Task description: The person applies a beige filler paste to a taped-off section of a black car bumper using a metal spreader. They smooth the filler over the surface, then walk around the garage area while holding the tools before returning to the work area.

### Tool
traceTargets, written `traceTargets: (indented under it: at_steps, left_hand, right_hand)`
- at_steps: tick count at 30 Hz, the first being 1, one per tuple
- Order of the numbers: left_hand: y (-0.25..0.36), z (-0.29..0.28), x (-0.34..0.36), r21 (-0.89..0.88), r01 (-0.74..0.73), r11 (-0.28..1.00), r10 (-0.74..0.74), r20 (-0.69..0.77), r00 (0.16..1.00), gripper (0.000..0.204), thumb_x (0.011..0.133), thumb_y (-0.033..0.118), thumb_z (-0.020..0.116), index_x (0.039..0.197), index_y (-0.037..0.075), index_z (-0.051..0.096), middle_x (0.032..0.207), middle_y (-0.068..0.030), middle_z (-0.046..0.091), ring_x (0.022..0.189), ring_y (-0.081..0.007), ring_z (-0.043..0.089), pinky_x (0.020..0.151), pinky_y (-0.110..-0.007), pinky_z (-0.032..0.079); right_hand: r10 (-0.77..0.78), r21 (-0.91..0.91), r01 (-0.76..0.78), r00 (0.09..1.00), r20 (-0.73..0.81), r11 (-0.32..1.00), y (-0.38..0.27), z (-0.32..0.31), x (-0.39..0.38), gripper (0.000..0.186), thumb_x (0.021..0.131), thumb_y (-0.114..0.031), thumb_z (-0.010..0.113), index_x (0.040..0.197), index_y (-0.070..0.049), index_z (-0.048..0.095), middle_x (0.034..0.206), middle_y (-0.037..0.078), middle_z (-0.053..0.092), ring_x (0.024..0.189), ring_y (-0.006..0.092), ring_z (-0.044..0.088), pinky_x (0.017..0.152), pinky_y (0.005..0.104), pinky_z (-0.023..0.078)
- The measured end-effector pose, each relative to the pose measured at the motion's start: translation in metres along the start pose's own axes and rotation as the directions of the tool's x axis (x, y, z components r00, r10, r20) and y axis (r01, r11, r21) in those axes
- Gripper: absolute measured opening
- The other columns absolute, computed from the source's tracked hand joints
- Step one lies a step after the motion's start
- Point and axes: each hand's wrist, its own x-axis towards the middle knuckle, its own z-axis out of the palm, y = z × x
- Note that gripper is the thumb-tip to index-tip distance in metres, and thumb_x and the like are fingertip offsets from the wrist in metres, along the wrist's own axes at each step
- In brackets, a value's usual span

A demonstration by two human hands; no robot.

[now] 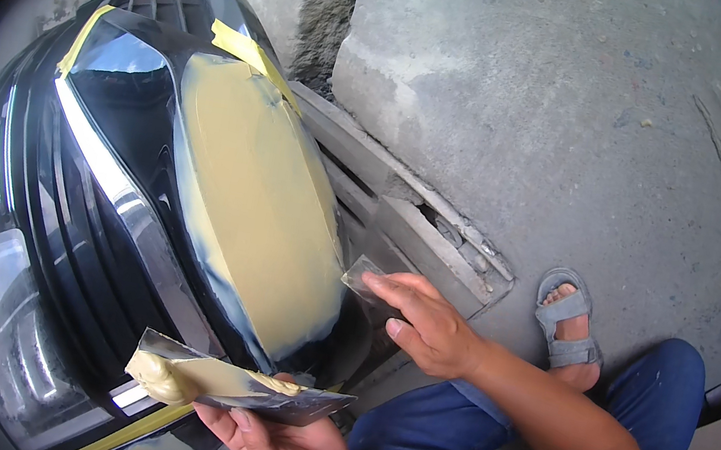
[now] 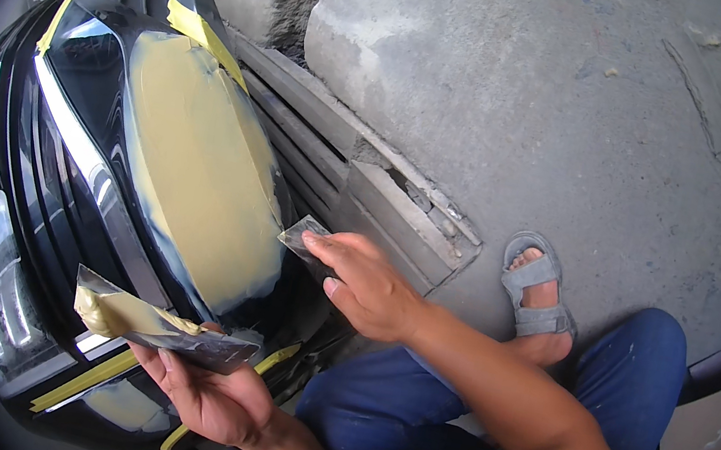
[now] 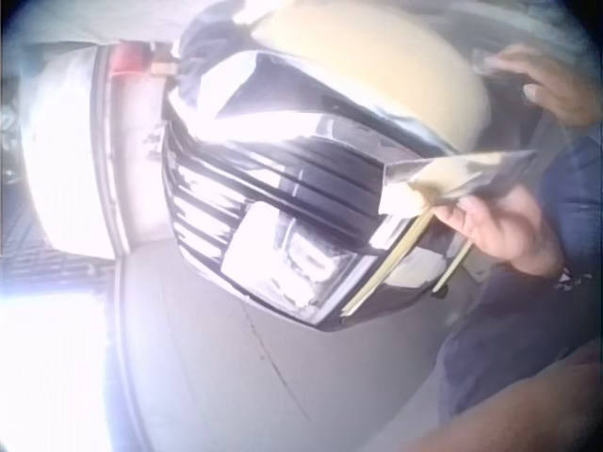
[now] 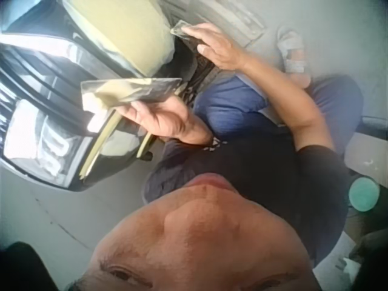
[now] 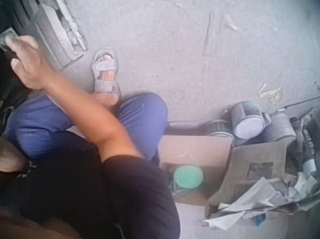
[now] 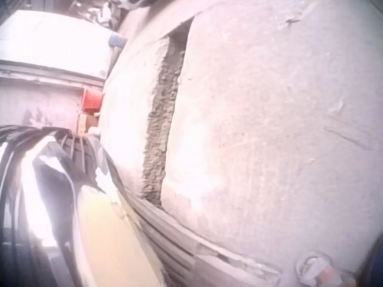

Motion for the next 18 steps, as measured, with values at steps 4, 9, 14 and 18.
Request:
traceTargets:
  at_steps: [4, 9, 14, 18]
  left_hand:
    - [0.001, 0.000, 0.001, -0.003, 0.006, 1.000, -0.006, 0.000, 1.000, 0.036, 0.099, 0.008, 0.042, 0.135, 0.006, 0.043, 0.131, -0.0147, 0.051, 0.110, -0.0239, 0.056, 0.090, -0.041, 0.050]
    - [0.001, 0.003, 0.002, 0.002, 0.008, 1.000, -0.008, -0.056, 0.998, 0.037, 0.099, 0.008, 0.042, 0.135, 0.006, 0.042, 0.131, -0.0149, 0.051, 0.111, -0.0240, 0.056, 0.091, -0.042, 0.049]
    - [0.002, 0.000, 0.004, -0.057, 0.072, 0.996, -0.075, -0.041, 0.996, 0.039, 0.098, 0.007, 0.040, 0.137, 0.005, 0.040, 0.131, -0.0155, 0.051, 0.111, -0.0255, 0.057, 0.091, -0.042, 0.050]
    - [0.002, 0.002, 0.002, -0.076, 0.128, 0.989, -0.132, -0.060, 0.989, 0.042, 0.098, 0.005, 0.038, 0.139, 0.004, 0.037, 0.133, -0.0163, 0.050, 0.110, -0.0274, 0.058, 0.093, -0.043, 0.049]
  right_hand:
    - [0.008, -0.052, -0.014, 0.992, -0.126, 0.999, -0.013, -0.019, 0.034, 0.050, 0.089, -0.007, 0.051, 0.137, 0.002, 0.039, 0.131, 0.019, 0.050, 0.117, 0.0340, 0.048, 0.100, 0.0395, 0.038]
    - [-0.071, -0.115, 0.053, 0.986, -0.154, 0.992, -0.015, -0.013, 0.059, 0.050, 0.089, -0.009, 0.055, 0.136, 0.000, 0.041, 0.126, 0.018, 0.053, 0.115, 0.0346, 0.048, 0.099, 0.0402, 0.039]
    - [0.103, -0.045, -0.104, 0.995, -0.011, 0.994, -0.020, -0.001, -0.004, 0.050, 0.089, -0.009, 0.055, 0.136, 0.000, 0.042, 0.126, 0.018, 0.053, 0.115, 0.0341, 0.049, 0.100, 0.0411, 0.039]
    - [0.230, 0.499, -0.194, 0.973, -0.011, 0.845, -0.073, -0.021, 0.008, 0.047, 0.093, -0.015, 0.054, 0.136, -0.002, 0.042, 0.132, 0.017, 0.050, 0.123, 0.0302, 0.047, 0.104, 0.0383, 0.036]
